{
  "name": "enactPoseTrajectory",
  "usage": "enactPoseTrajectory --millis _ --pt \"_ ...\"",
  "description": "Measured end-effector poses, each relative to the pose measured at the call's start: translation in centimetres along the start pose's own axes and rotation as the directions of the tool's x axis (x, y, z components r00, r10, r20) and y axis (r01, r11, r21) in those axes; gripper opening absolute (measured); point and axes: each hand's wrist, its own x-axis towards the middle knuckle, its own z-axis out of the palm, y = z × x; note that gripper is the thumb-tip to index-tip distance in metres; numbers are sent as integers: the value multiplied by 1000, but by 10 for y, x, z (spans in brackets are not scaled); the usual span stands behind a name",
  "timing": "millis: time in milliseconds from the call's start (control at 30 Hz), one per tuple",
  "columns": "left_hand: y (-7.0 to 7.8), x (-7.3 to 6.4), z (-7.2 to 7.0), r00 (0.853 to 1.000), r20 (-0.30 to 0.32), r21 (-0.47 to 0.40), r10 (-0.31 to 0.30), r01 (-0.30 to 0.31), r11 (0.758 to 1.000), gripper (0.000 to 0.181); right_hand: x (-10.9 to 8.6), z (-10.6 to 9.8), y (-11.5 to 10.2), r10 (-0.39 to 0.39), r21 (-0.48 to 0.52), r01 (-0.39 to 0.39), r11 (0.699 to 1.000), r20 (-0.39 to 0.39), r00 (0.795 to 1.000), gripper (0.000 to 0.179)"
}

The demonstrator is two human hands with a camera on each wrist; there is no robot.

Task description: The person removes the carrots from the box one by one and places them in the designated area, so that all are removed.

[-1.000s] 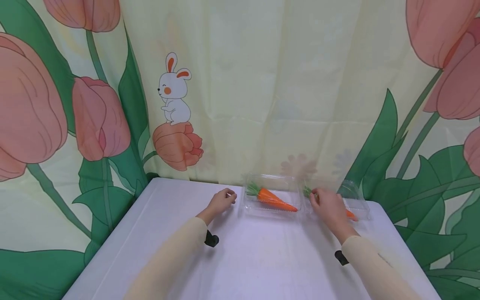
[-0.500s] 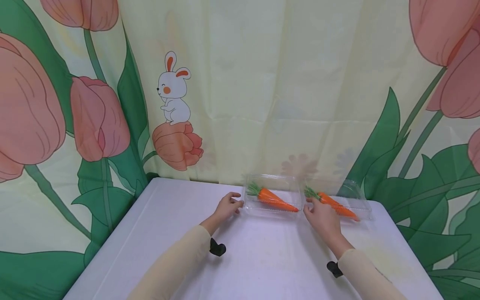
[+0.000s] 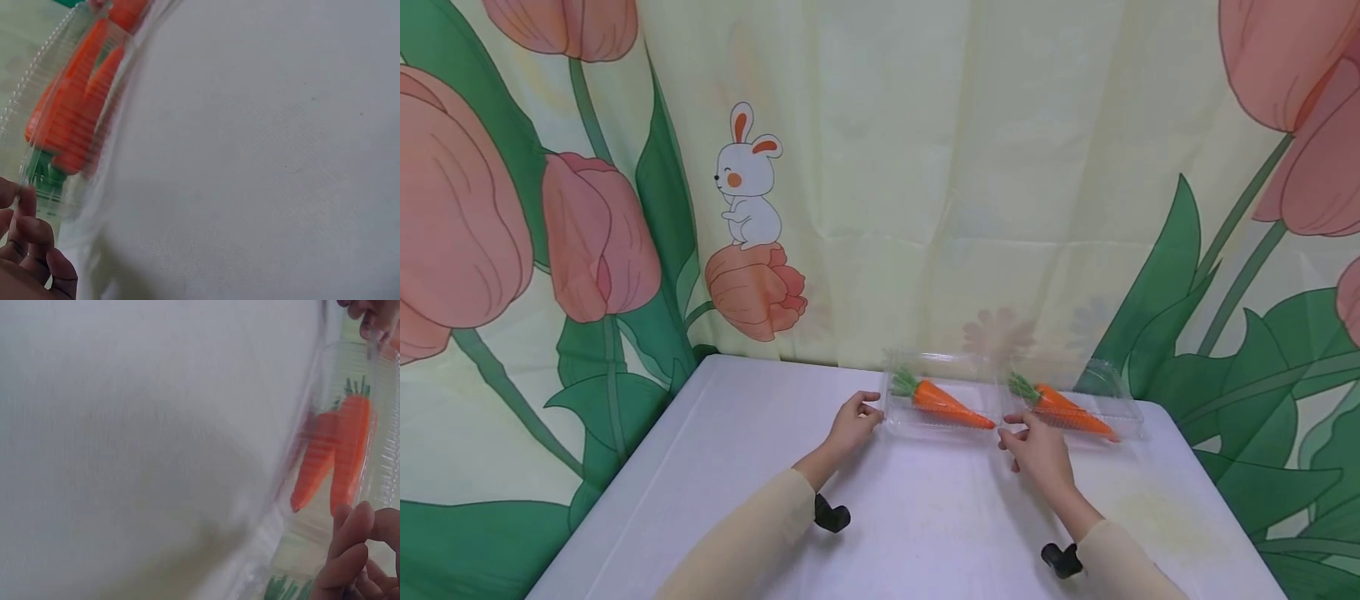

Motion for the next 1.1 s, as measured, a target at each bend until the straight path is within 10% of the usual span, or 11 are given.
enactPoseTrajectory --millis 633,1100 --pt "-12 -34 -18 999 2 -39 -47 47 998 34 -16 7 6 167 309 -214 927 171 971 48" --pt "-12 -65 -20 991 68 -115 -114 122 986 66 -30 12 11 202 377 -268 887 205 958 43"
